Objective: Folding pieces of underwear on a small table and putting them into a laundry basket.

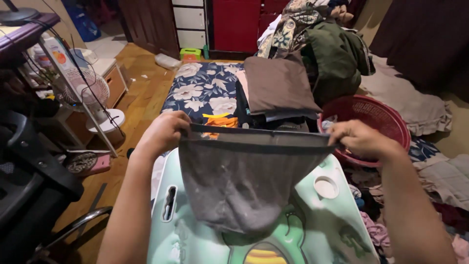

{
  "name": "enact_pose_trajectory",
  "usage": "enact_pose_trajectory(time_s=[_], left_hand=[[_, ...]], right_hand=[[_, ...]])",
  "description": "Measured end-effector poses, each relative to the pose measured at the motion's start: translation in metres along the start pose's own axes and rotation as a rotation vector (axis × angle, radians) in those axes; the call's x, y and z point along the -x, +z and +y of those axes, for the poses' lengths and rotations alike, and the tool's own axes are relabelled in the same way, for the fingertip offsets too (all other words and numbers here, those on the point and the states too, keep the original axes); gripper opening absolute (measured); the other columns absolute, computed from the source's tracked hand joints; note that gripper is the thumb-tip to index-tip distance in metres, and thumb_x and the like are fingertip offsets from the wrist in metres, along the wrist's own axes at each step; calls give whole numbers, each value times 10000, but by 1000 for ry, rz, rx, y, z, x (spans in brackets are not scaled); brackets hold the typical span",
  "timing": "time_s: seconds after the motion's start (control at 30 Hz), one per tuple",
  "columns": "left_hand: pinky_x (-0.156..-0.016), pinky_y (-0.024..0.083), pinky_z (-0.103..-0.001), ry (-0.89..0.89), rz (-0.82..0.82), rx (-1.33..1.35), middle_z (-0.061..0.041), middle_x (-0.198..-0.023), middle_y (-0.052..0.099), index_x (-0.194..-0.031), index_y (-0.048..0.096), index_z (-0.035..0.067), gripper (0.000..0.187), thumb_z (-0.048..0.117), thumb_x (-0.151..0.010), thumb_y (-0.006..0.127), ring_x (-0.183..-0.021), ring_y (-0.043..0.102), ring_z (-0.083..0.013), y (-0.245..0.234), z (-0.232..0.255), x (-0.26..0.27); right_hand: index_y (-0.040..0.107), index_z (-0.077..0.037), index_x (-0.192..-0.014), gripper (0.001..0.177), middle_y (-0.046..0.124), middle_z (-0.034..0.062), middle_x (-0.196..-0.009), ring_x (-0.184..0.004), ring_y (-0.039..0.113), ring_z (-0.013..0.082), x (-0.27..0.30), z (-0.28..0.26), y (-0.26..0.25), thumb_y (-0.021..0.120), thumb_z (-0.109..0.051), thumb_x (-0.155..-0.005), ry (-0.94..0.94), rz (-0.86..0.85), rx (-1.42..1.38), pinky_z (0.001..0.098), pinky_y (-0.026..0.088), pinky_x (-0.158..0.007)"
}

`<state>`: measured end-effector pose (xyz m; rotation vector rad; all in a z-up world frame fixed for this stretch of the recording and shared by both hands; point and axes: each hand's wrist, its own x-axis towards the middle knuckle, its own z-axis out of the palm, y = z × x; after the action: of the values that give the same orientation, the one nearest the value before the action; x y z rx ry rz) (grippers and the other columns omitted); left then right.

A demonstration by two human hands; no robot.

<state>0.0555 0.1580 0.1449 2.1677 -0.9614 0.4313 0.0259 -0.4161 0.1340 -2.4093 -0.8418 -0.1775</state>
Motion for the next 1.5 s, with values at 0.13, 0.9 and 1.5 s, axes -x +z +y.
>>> enact_pose_trajectory(time_s=[0.13, 0.9, 1.5], left_hand=[[-804, 531, -408, -168, -95, -36, -76, -1052, 727, -757, 705, -7, 205, -57, -647, 539, -919, 656, -262, -10, -10, 9], [-699, 457, -326, -201, 204, 1049, -87, -872, 578, -851, 590, 39, 272, 191, -1008, 752, -804, 553, -181, 62, -35, -13], [-567, 363, -276, -112, -172, 503, 38, -708, 445, -821, 537, -3, 436, 323, -987, 774, -673, 422, -86, 122, 15, -54]], right_hand=[[734, 50, -826, 189, 766, 115, -909, -894, 692, 224, 11, 15, -10, 569, 28, -736, 85, -145, -202, 315, 524, -820], [730, -24, -991, 283, 730, 140, -991, -929, 718, 297, 19, -8, 11, 653, -278, -1090, -135, 497, -1486, 448, 590, -839], [727, 26, -821, 222, 688, -1, -712, -634, 598, 70, -10, -58, -9, 758, -179, -901, 276, 99, -610, 247, 466, -573]])
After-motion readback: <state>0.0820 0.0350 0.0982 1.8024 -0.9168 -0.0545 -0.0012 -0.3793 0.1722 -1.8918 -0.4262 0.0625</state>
